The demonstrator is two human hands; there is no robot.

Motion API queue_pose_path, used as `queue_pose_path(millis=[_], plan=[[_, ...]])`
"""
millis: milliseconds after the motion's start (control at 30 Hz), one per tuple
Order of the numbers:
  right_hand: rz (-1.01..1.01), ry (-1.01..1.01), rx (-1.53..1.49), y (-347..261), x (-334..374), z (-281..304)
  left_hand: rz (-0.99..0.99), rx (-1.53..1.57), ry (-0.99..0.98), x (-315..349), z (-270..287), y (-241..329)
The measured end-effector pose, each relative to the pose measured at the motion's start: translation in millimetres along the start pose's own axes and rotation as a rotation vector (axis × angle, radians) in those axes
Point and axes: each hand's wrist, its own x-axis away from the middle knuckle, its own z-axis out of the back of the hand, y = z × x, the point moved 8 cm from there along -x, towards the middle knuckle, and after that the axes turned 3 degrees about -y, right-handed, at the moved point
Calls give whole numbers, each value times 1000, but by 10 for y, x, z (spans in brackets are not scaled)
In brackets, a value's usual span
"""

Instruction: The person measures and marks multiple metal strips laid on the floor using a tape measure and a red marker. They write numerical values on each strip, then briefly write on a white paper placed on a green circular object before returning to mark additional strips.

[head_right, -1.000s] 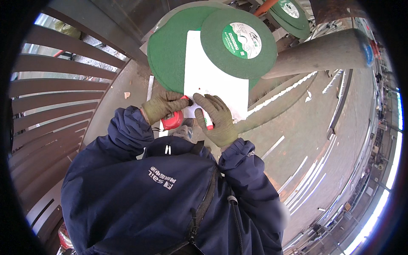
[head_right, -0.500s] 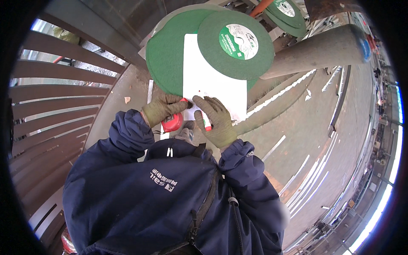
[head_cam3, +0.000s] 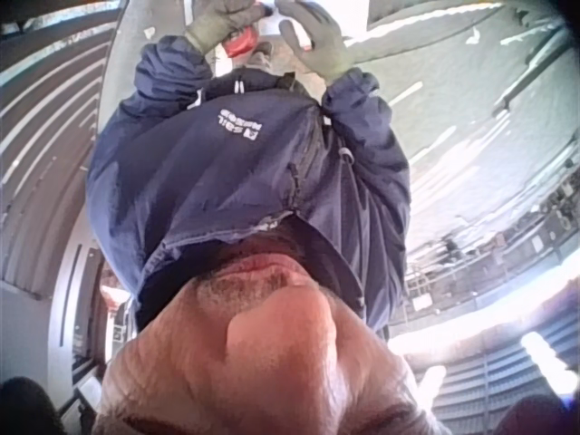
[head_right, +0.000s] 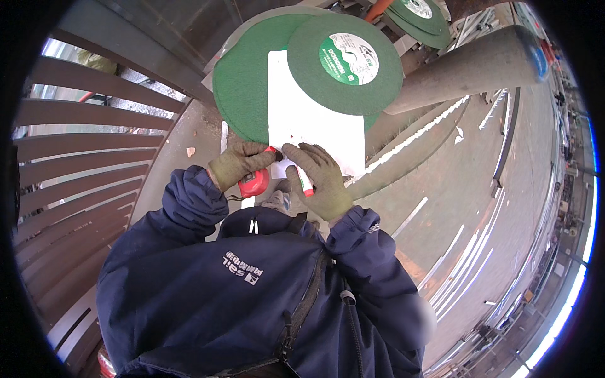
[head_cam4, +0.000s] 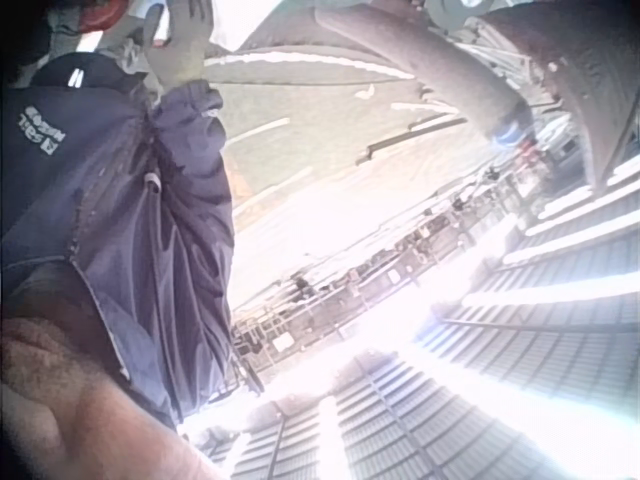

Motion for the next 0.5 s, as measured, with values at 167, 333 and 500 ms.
queue_pose_path(millis=[167,333,500], plan=[[-42,34,-128,-169,74,133,-50,-25,36,142,41,77],[-268,114,-556,-215,322,207,-9,-158,29,512,84,217],[-467,175,-748,-138,561,306,-29,-272,-77,770,-197,518]])
